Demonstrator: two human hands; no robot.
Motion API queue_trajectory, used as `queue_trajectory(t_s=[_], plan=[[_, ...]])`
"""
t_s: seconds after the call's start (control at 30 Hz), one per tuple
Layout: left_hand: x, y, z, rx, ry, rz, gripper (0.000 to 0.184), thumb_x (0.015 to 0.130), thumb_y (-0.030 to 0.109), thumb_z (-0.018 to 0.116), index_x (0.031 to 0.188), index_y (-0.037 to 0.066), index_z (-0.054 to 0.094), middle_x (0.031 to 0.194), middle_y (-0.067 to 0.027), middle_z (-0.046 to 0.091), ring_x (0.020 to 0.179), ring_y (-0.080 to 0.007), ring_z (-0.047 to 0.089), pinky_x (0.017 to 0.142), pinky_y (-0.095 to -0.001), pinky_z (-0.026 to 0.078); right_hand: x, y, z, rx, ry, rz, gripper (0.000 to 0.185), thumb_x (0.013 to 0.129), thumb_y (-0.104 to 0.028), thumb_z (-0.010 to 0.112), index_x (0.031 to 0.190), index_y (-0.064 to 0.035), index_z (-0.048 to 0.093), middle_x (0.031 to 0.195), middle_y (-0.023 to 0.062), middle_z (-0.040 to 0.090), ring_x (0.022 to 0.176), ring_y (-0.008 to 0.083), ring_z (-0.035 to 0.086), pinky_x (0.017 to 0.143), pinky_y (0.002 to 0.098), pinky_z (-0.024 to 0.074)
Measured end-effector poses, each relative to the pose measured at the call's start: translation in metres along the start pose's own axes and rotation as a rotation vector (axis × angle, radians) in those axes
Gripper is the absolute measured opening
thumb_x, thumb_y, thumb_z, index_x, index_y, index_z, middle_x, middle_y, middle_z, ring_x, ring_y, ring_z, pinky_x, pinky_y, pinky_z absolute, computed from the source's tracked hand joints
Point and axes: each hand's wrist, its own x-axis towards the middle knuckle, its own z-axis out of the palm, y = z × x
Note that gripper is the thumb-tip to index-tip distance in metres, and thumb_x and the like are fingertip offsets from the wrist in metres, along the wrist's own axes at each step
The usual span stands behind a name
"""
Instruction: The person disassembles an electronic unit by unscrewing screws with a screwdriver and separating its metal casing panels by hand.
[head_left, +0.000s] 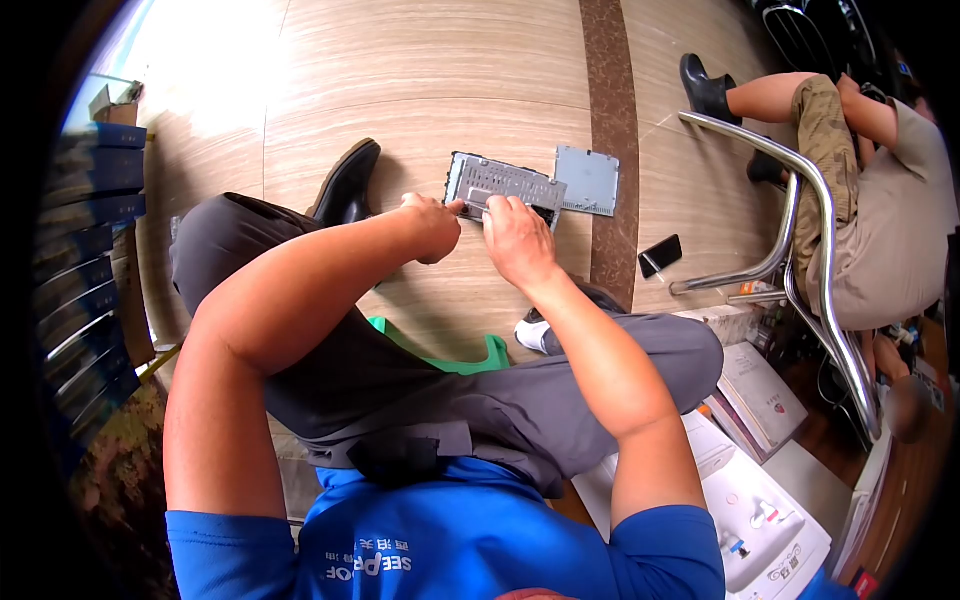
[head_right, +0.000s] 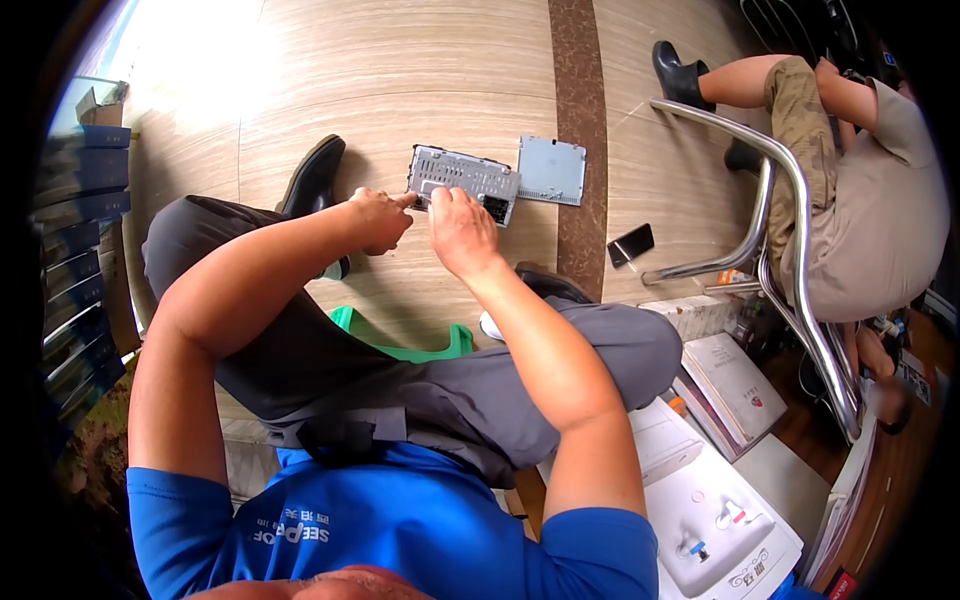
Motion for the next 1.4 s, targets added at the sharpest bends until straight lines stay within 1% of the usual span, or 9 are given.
queue_trajectory(t_s=[0.57,0.87,0.93,0.97,1.07,1.13,1.17,1.23,1.4], plan=[[-0.0016,-0.0002,-0.0004,-0.011,0.007,0.000,0.048,0.089,0.034,0.068,0.132,0.017,0.059,0.161,-0.0120,0.023,0.124,-0.0333,0.057,0.093,-0.0469,0.051,-0.0007,0.0022,0.0026,0.032,-0.003,-0.025,0.015,0.090,-0.017,0.062,0.094,-0.0053,0.052,0.087,0.0164,0.059,0.084,0.0353,0.064,0.073,0.0462,0.0529],[-0.0009,-0.0002,0.0002,0.003,0.013,0.006,0.049,0.088,0.036,0.068,0.132,0.017,0.059,0.161,-0.0123,0.023,0.124,-0.0333,0.057,0.094,-0.0464,0.051,-0.0008,-0.0021,-0.0016,-0.105,-0.040,-0.118,0.004,0.085,-0.009,0.055,0.086,-0.0058,0.057,0.085,0.0148,0.056,0.083,0.0333,0.063,0.072,0.0457,0.0528],[-0.0017,-0.0002,-0.0012,0.001,-0.001,0.007,0.049,0.088,0.036,0.069,0.133,0.018,0.058,0.162,-0.0124,0.022,0.123,-0.0335,0.058,0.093,-0.0461,0.051,-0.0007,-0.0005,-0.0038,-0.102,-0.059,-0.146,0.013,0.086,-0.008,0.057,0.097,-0.0070,0.061,0.088,0.0127,0.056,0.086,0.0324,0.061,0.073,0.0442,0.0520],[-0.0019,0.0001,-0.0017,0.003,-0.001,0.008,0.049,0.088,0.036,0.069,0.133,0.018,0.058,0.162,-0.0124,0.022,0.123,-0.0335,0.058,0.093,-0.0461,0.051,-0.0008,0.0006,-0.0037,-0.102,-0.058,-0.145,0.013,0.086,-0.008,0.057,0.097,-0.0070,0.061,0.088,0.0127,0.056,0.086,0.0324,0.061,0.073,0.0442,0.0520],[-0.0018,0.0000,-0.0020,0.011,-0.005,0.009,0.049,0.089,0.037,0.068,0.133,0.019,0.058,0.162,-0.0124,0.021,0.123,-0.0338,0.058,0.093,-0.0459,0.051,-0.0009,0.0020,-0.0020,-0.064,-0.031,-0.149,0.013,0.087,-0.009,0.058,0.099,-0.0073,0.063,0.088,0.0134,0.056,0.085,0.0330,0.061,0.074,0.0442,0.0517],[-0.0014,-0.0003,-0.0014,0.013,0.001,0.011,0.049,0.089,0.037,0.068,0.133,0.018,0.058,0.162,-0.0127,0.022,0.123,-0.0339,0.058,0.093,-0.0462,0.051,-0.0009,0.0002,-0.0006,-0.013,-0.015,-0.070,0.008,0.087,-0.013,0.057,0.089,-0.0055,0.058,0.087,0.0159,0.059,0.085,0.0344,0.063,0.075,0.0457,0.0527],[-0.0011,-0.0003,-0.0009,0.013,0.001,0.011,0.049,0.089,0.037,0.068,0.133,0.018,0.058,0.162,-0.0127,0.022,0.123,-0.0339,0.058,0.093,-0.0462,0.051,-0.0011,-0.0003,-0.0011,-0.013,-0.016,-0.070,0.008,0.087,-0.013,0.057,0.089,-0.0055,0.058,0.087,0.0159,0.059,0.085,0.0344,0.063,0.075,0.0457,0.0527],[-0.0009,-0.0005,-0.0005,0.011,0.012,0.011,0.049,0.089,0.037,0.068,0.133,0.018,0.058,0.161,-0.0129,0.022,0.123,-0.0339,0.058,0.093,-0.0463,0.051,-0.0013,-0.0011,-0.0022,0.022,-0.083,0.050,0.014,0.090,-0.018,0.059,0.091,-0.0049,0.058,0.087,0.0174,0.063,0.083,0.0365,0.066,0.073,0.0471,0.0536],[0.0008,-0.0012,0.0006,0.009,0.010,0.015,0.049,0.088,0.037,0.068,0.132,0.017,0.059,0.161,-0.0128,0.023,0.122,-0.0339,0.058,0.093,-0.0463,0.052,-0.0008,-0.0006,-0.0014,0.041,-0.087,0.057,0.018,0.092,-0.022,0.059,0.091,-0.0043,0.058,0.085,0.0184,0.065,0.079,0.0379,0.067,0.071,0.0484,0.0543]])
